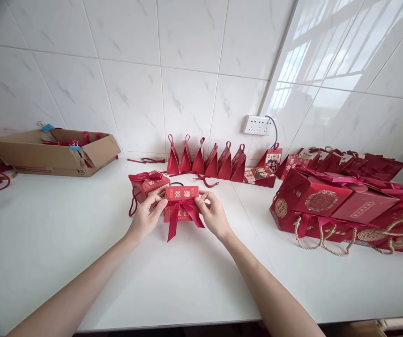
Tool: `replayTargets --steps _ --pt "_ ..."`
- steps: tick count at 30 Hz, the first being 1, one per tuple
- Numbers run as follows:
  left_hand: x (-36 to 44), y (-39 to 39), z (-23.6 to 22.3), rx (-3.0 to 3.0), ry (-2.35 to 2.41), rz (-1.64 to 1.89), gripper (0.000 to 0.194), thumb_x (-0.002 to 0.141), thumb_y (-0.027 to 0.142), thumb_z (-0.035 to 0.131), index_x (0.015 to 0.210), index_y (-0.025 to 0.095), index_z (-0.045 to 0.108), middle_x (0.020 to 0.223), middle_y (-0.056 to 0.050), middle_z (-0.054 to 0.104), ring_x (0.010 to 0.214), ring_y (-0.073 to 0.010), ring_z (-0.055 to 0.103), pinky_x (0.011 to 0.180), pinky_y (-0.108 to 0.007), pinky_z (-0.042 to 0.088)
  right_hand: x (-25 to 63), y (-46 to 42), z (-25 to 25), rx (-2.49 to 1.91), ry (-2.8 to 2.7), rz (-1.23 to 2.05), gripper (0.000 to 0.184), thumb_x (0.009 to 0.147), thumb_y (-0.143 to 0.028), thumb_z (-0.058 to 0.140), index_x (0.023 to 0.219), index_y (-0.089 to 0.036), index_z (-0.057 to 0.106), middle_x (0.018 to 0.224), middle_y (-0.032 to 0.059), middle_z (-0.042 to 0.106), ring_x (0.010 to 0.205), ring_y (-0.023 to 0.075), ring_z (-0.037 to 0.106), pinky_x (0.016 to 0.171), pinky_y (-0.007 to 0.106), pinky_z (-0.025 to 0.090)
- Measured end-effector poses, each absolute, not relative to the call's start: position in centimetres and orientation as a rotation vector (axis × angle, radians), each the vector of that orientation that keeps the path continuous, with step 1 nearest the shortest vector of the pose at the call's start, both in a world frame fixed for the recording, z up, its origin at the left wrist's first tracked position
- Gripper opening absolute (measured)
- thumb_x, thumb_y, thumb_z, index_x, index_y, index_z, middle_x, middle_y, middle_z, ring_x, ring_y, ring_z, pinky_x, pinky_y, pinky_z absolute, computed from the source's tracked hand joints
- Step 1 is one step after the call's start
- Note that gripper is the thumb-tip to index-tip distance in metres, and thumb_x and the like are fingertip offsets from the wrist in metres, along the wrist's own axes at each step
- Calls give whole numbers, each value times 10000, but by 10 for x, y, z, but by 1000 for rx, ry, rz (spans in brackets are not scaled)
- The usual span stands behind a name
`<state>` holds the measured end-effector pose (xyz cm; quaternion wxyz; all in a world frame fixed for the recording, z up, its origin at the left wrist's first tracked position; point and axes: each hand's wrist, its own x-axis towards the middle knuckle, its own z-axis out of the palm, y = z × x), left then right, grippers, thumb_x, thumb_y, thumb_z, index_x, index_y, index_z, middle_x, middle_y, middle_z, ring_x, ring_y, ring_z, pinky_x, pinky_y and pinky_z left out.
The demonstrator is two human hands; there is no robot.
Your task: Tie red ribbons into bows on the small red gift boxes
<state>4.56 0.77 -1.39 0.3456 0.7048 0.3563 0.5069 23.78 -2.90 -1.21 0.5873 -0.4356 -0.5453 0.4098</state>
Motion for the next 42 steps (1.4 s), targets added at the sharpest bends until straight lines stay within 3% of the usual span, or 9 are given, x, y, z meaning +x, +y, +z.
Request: replayTargets --steps 7,10,12,14,15,19,22,26,42 --pt "50 8 -16 1850 913 1353 312 855 439 486 654 203 464 1295 -100 538 1317 -250 387 1080 -398 315 239 -29 -9 -1085 -1213 964 468 737 -617 603 682 -194 410 1165 61 580 749 145 616 661 351 576" --pt "47 9 -16 1754 871 1322 314 829 452 534 650 201 475 1351 -88 494 1321 -256 381 1069 -396 341 245 -32 -9 -1064 -1351 926 402 742 -562 635 824 -222 437 1189 75 546 919 207 613 684 353 566" --pt "44 10 -16 1690 866 1320 320 808 466 562 648 201 482 1356 -89 493 1309 -266 400 1058 -396 358 251 -34 -10 -1066 -1559 895 642 640 -482 758 1127 -270 398 1321 111 428 1134 272 517 719 365 559" --pt "43 11 -16 1659 859 1323 323 792 476 585 656 202 479 1337 -94 513 1288 -271 429 1049 -399 371 256 -34 -12 -1136 -1788 788 1055 537 -389 834 1362 -305 183 1422 154 274 1218 314 429 735 381 549" --pt "43 11 -16 1656 846 1327 320 787 476 594 670 203 473 1321 -97 527 1274 -271 446 1038 -401 384 257 -34 -13 -1179 -1875 707 1132 537 -353 830 1406 -305 105 1437 170 234 1203 321 433 735 390 541" --pt "46 9 -19 1805 862 1458 269 814 426 592 737 203 463 1202 -100 583 1196 -246 511 929 -378 466 259 -29 -19 -1220 -1969 455 984 630 -253 708 1417 -267 116 1362 179 330 1042 282 517 723 398 517" --pt "49 2 -20 2171 817 1743 189 829 326 615 742 191 516 950 -55 576 975 -179 577 807 -304 494 258 -26 -23 -1222 -1933 400 951 612 -238 697 1393 -245 154 1315 172 364 994 273 535 694 392 519" --pt "54 -7 -20 2632 501 1833 70 810 184 647 810 189 578 729 8 472 689 -108 483 640 -235 448 257 -26 -23 -1233 -1926 418 948 614 -249 710 1382 -255 155 1301 170 376 991 276 549 694 396 523" --pt "48 -3 -15 2588 457 1888 62 801 163 651 794 188 595 704 14 492 663 -103 496 637 -230 451 260 -26 -23 -1221 -1896 500 892 638 -269 718 1369 -273 207 1309 148 396 949 237 555 732 391 518"
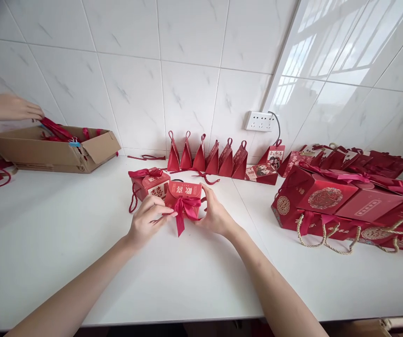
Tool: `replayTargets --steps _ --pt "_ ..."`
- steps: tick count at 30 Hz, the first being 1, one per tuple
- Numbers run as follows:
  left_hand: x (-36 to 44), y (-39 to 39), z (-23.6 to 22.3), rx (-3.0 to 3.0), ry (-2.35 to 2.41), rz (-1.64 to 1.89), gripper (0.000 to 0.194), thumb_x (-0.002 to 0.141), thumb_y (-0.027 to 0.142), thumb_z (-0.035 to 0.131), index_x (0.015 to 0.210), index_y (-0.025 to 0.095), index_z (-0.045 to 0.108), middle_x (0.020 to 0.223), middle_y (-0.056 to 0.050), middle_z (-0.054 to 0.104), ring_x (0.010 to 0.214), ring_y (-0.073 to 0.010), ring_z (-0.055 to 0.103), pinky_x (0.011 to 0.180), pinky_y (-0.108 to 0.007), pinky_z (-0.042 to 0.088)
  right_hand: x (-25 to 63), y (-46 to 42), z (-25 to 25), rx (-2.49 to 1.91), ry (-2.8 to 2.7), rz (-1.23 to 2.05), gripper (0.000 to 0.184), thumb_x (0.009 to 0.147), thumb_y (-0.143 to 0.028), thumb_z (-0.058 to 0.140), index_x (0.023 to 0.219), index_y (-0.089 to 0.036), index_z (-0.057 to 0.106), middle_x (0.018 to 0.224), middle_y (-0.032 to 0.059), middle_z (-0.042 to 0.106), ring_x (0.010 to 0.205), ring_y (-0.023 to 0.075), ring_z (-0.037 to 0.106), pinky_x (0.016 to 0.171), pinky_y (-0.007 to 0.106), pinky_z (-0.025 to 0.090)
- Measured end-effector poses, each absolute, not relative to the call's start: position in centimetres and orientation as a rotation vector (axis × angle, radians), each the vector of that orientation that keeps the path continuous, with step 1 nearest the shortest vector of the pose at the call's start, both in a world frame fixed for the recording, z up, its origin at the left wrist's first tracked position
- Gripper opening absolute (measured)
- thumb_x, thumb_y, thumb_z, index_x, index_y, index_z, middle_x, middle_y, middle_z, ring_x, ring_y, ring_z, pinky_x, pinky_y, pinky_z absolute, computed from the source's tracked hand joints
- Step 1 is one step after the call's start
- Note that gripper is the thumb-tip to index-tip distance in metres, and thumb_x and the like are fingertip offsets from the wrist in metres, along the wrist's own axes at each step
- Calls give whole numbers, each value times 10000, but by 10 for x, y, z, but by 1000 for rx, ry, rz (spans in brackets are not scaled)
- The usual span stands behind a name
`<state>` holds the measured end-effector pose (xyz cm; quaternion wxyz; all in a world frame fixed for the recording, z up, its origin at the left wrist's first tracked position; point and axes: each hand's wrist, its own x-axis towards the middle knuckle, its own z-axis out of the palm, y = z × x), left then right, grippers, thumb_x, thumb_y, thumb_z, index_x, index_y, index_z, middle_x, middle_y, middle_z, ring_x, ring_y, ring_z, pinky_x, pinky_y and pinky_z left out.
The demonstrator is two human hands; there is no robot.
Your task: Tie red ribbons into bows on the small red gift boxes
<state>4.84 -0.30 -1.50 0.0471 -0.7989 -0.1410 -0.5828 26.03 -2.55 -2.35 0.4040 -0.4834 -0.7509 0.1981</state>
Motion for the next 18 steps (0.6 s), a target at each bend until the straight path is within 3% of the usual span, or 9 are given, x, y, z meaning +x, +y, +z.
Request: replayTargets --steps 3,6,9,13,18 --pt "49 0 -15 -2443 -735 -2017 97 808 236 637 746 186 582 700 11 546 676 -112 536 648 -231 456 261 -26 -24 -1206 -1893 529 929 628 -257 725 1391 -274 196 1337 147 378 972 240 550 741 388 516" --pt "48 8 -17 -2419 -1436 -2278 193 795 356 610 738 176 567 725 -6 597 677 -128 564 638 -235 457 260 -27 -21 -1212 -1838 602 937 595 -247 748 1383 -268 241 1333 131 398 1001 249 543 758 395 513" --pt "44 17 -21 -2344 -1871 -2423 263 786 431 555 735 173 545 680 -1 580 618 -127 538 606 -241 436 260 -29 -15 -1145 -1587 946 841 601 -322 780 1319 -242 351 1265 110 493 1036 253 552 802 393 514" --pt "40 22 -24 -2475 -1878 -2442 297 788 460 519 675 187 491 556 35 473 545 -112 463 566 -231 393 260 -30 -6 -748 -930 1626 576 746 -588 603 1156 -199 493 1049 84 620 928 204 625 758 337 556" --pt "45 16 -24 -2780 -1814 -2189 310 776 463 521 637 187 497 528 33 468 553 -113 457 576 -227 378 258 -31 3 -364 -507 1853 525 821 -541 524 1193 -177 450 1050 85 609 1011 174 590 716 235 572"
